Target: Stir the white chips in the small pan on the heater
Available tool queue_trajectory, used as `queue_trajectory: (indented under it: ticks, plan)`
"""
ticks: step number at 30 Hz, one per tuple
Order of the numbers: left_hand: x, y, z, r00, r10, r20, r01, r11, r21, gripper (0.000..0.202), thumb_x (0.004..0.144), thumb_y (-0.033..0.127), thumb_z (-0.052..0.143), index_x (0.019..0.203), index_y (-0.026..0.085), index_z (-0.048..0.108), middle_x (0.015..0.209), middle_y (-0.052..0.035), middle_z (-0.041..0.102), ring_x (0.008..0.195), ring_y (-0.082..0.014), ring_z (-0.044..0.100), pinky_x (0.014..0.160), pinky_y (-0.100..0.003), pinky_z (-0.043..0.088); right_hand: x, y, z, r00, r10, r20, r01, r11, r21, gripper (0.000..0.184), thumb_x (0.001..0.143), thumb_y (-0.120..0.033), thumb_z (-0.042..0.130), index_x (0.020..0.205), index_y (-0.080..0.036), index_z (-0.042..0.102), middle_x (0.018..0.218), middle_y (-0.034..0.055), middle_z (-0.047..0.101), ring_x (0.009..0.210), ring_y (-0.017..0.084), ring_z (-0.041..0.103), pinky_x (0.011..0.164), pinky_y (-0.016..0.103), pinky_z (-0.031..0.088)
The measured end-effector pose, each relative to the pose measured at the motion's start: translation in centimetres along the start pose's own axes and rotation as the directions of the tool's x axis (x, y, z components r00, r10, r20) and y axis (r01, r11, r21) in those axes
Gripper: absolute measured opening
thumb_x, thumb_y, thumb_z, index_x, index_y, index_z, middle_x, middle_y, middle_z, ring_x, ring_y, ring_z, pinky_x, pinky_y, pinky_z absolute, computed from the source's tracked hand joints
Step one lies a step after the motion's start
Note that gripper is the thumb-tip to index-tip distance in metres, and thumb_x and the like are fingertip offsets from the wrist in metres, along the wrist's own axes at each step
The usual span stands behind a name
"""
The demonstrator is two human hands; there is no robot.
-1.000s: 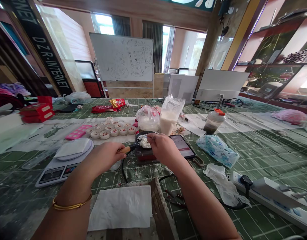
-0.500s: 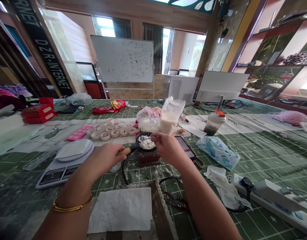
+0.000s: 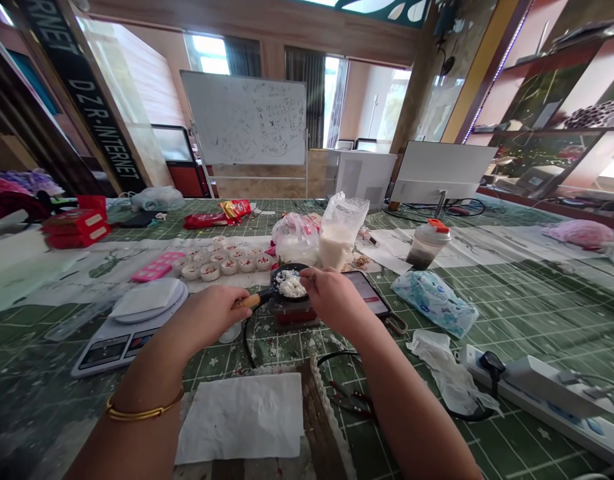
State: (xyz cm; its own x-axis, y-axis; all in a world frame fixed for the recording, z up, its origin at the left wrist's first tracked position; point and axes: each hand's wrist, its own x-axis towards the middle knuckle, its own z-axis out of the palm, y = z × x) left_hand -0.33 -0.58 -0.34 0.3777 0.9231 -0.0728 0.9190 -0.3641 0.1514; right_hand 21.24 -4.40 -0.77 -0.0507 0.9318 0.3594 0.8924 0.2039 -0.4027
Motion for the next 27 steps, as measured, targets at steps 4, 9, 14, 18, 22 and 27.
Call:
queue_trajectory:
  ticks: [4, 9, 14, 18, 22, 27]
  plan:
    - [0.0, -0.1, 0.0, 1.0, 0.0, 0.009, 0.0, 1.0, -0.009, 0.02, 0.076, 0.038, 0.046, 0.076, 0.023, 0.059, 0.075, -0.0026, 0.065, 0.067, -0.0168, 0.057, 0.054, -0.023, 0.03, -0.2, 0.3, -0.6, 1.0, 0.012, -0.014, -0.012, 0.999, -0.032, 0.033, 0.087, -0.037, 0.036, 0.101, -0.022, 0.062, 0.087, 0.0069, 0.065, 0.081, 0.019, 0.059, 0.071, 0.028, 0.042]
    - [-0.1, 0.0, -0.1, 1.0, -0.003, 0.002, 0.003, 1.0, -0.008, 0.02, 0.076, 0.038, 0.045, 0.073, 0.023, 0.058, 0.074, -0.0022, 0.064, 0.065, -0.0166, 0.056, 0.053, -0.024, 0.03, -0.2, 0.4, -0.9, 0.997, 0.046, -0.061, -0.052, 0.994, -0.098, 0.033, 0.087, -0.036, 0.036, 0.097, -0.02, 0.063, 0.088, 0.0089, 0.066, 0.084, 0.021, 0.059, 0.071, 0.03, 0.042]
    - [-0.1, 0.0, -0.1, 1.0, -0.003, 0.009, 0.004, 1.0, -0.019, 0.02, 0.076, 0.038, 0.045, 0.073, 0.023, 0.058, 0.073, -0.0021, 0.063, 0.065, -0.0168, 0.057, 0.053, -0.024, 0.03, -0.3, -0.3, -0.6, 1.0, -0.003, 0.004, 0.004, 1.0, -0.013, 0.033, 0.087, -0.036, 0.037, 0.101, -0.021, 0.062, 0.087, 0.0071, 0.066, 0.08, 0.019, 0.06, 0.069, 0.028, 0.042]
    - [0.0, -0.1, 0.0, 1.0, -0.003, 0.003, 0.003, 1.0, -0.011, 0.019, 0.076, 0.037, 0.045, 0.073, 0.024, 0.058, 0.074, -0.0014, 0.064, 0.066, -0.0175, 0.057, 0.053, -0.024, 0.03, -0.7, -0.7, -1.2, 0.999, -0.019, -0.026, 0.021, 0.997, 0.07, 0.03, 0.086, -0.037, 0.039, 0.096, -0.023, 0.063, 0.084, 0.0032, 0.067, 0.077, 0.017, 0.06, 0.067, 0.025, 0.042]
    - [-0.1, -0.1, 0.0, 1.0, -0.001, -0.007, 0.001, 1.0, -0.013, 0.021, 0.076, 0.039, 0.043, 0.073, 0.024, 0.057, 0.074, -0.0014, 0.063, 0.065, -0.0166, 0.055, 0.052, -0.024, 0.027, -0.2, 0.0, -1.0, 1.0, 0.019, 0.017, -0.02, 0.999, 0.045, 0.029, 0.085, -0.035, 0.04, 0.093, -0.022, 0.064, 0.078, 0.0027, 0.068, 0.072, 0.018, 0.06, 0.064, 0.026, 0.041]
    - [-0.1, -0.1, 0.0, 1.0, 0.01, -0.003, -0.01, 1.0, -0.016, 0.019, 0.076, 0.036, 0.043, 0.071, 0.023, 0.056, 0.073, -0.0014, 0.062, 0.065, -0.0157, 0.055, 0.05, -0.024, 0.024, -0.1, 0.2, -1.0, 0.999, 0.022, -0.033, -0.018, 0.993, 0.114, 0.031, 0.085, -0.038, 0.039, 0.095, -0.023, 0.063, 0.077, 0.0015, 0.068, 0.072, 0.017, 0.06, 0.065, 0.026, 0.041]
